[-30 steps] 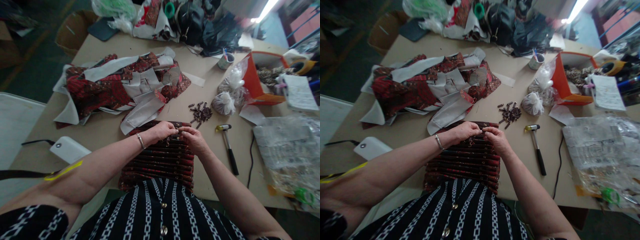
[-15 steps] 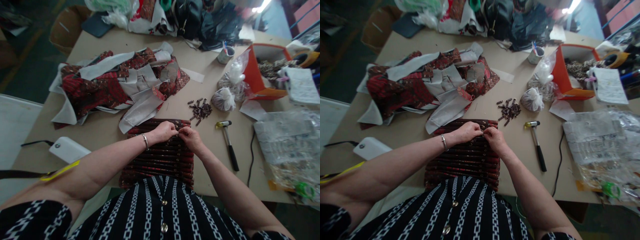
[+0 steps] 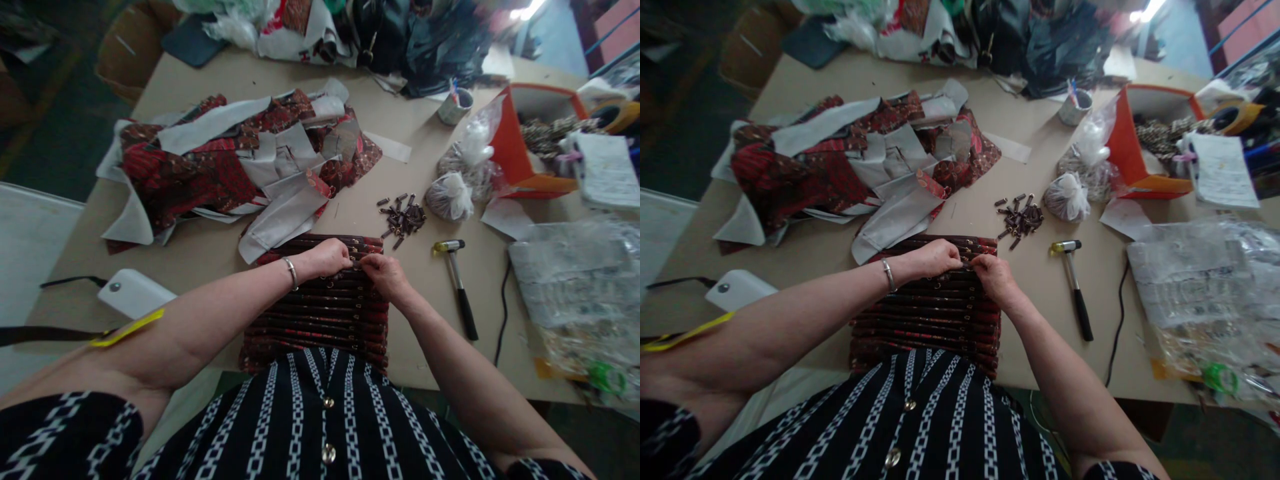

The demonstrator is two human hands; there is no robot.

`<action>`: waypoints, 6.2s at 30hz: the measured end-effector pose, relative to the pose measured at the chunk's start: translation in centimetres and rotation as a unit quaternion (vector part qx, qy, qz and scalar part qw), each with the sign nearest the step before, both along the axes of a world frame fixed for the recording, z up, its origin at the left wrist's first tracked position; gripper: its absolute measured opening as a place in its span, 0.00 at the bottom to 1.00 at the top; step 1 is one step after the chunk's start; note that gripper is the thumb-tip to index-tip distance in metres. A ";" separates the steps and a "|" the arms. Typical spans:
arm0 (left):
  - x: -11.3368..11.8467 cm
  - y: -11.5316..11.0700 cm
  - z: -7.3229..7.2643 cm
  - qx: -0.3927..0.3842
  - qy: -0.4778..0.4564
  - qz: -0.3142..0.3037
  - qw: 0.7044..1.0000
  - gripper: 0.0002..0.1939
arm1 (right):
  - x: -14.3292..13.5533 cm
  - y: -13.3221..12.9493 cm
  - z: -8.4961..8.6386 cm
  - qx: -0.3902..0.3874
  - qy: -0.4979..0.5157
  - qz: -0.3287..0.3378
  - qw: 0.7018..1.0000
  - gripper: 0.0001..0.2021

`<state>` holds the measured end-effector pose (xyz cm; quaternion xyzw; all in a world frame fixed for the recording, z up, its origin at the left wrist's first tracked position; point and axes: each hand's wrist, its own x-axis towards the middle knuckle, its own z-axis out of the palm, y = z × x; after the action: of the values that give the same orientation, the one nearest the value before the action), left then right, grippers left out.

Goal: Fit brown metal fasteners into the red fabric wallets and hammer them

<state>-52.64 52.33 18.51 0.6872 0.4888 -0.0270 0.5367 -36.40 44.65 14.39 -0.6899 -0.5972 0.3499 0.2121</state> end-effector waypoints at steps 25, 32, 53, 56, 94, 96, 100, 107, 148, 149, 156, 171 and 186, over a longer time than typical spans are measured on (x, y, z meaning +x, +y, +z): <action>-0.2 0.3 -1.9 0.113 0.134 -0.091 0.980 0.08 | -0.8 1.2 -1.0 0.001 -0.132 0.066 0.989 0.08; 0.3 0.2 -2.1 0.118 0.157 -0.085 0.977 0.08 | -0.9 0.4 -0.4 0.020 -0.150 0.084 0.985 0.08; -1.2 -1.4 1.6 -0.027 -0.095 0.132 0.986 0.12 | -3.2 -0.9 2.7 0.066 0.042 -0.019 0.997 0.11; -0.7 -2.4 1.8 -0.060 -0.149 0.191 0.968 0.12 | -4.3 -1.5 3.8 0.003 0.240 -0.092 0.966 0.12; -4.9 -3.4 1.0 -0.231 -0.169 0.160 0.945 0.20 | -5.1 -1.1 3.5 0.096 -0.174 0.207 0.958 0.15; -5.0 -3.4 1.0 -0.190 -0.136 0.144 0.962 0.16 | -4.9 -1.2 3.2 0.091 -0.133 0.177 0.971 0.13; -4.8 -2.8 0.7 -0.076 -0.061 0.113 0.989 0.08 | -4.1 -1.1 2.3 0.037 -0.049 0.116 0.991 0.10; -4.4 -2.0 -0.3 0.042 0.018 0.036 0.998 0.06 | -3.9 -0.4 1.1 -0.003 -0.096 0.090 0.991 0.09; -4.4 -2.7 -0.6 0.122 0.144 -0.013 0.982 0.04 | -6.3 -1.7 0.1 0.035 -0.192 0.152 0.969 0.11; -4.7 -2.5 -0.7 0.119 0.129 -0.001 0.985 0.03 | -6.4 -1.7 0.1 0.038 -0.183 0.148 0.971 0.10; -5.6 -3.0 0.9 0.033 -0.020 0.135 0.990 0.09 | -5.5 -1.5 1.6 0.078 -0.058 0.080 0.992 0.10; -0.5 -5.3 2.0 -0.157 -0.192 0.230 0.941 0.11 | -6.7 -4.7 2.9 0.162 0.319 -0.180 0.916 0.05; -0.1 -4.4 0.8 -0.140 -0.133 0.175 0.966 0.10 | 0.5 -3.7 4.1 -0.046 0.401 -0.116 0.907 0.10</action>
<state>-52.78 47.89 19.36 0.5067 0.5171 0.0905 0.6838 -35.85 40.97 18.51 -0.5648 -0.3606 0.5970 0.4411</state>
